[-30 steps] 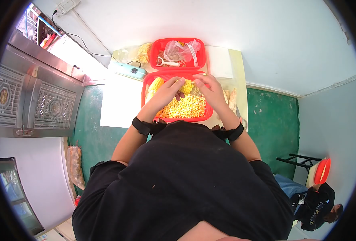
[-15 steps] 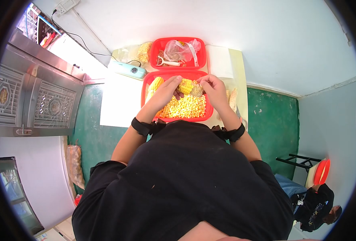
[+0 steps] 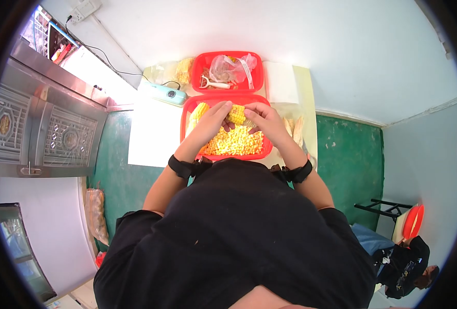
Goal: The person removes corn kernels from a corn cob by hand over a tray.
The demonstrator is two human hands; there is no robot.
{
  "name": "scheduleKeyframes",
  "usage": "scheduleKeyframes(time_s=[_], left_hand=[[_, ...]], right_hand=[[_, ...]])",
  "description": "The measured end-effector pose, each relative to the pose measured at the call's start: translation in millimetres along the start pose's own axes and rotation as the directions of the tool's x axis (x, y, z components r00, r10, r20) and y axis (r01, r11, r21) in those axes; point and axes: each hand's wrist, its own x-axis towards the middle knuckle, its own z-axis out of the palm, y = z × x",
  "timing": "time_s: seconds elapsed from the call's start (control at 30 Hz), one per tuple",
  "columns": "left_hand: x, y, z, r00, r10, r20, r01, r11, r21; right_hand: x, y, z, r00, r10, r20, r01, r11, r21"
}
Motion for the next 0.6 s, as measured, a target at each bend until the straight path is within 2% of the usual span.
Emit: scheduleKeyframes(time_s=[0.17,0.27,0.37,0.47,0.6], left_hand=[[1,-4,-3,1.000,-0.003,0.001,0.003,0.999,-0.051],[-2,-2,-2,1.000,-0.022,-0.011,0.021,0.998,-0.060],[-3,-1,-1,0.999,-0.014,-0.040,0.012,0.999,-0.052],[-2,-2,-2,0.999,-0.009,-0.049,0.007,1.000,-0.026],[-3,-4,-1,0.999,-0.010,-0.042,0.010,1.000,-0.004]], right_hand=[[1,6,-1,0.999,-0.027,0.031,0.026,0.999,0.020],[2,6,-2,1.000,0.006,-0.017,-0.006,1.000,0.019],[4,16,-5,0.959,-0.245,-0.141,0.203,0.944,-0.261],[-5,3,4,0.874,-0.478,-0.087,0.398,0.808,-0.435],[0,11,2,0.930,-0.325,-0.171,0.276,0.925,-0.260]])
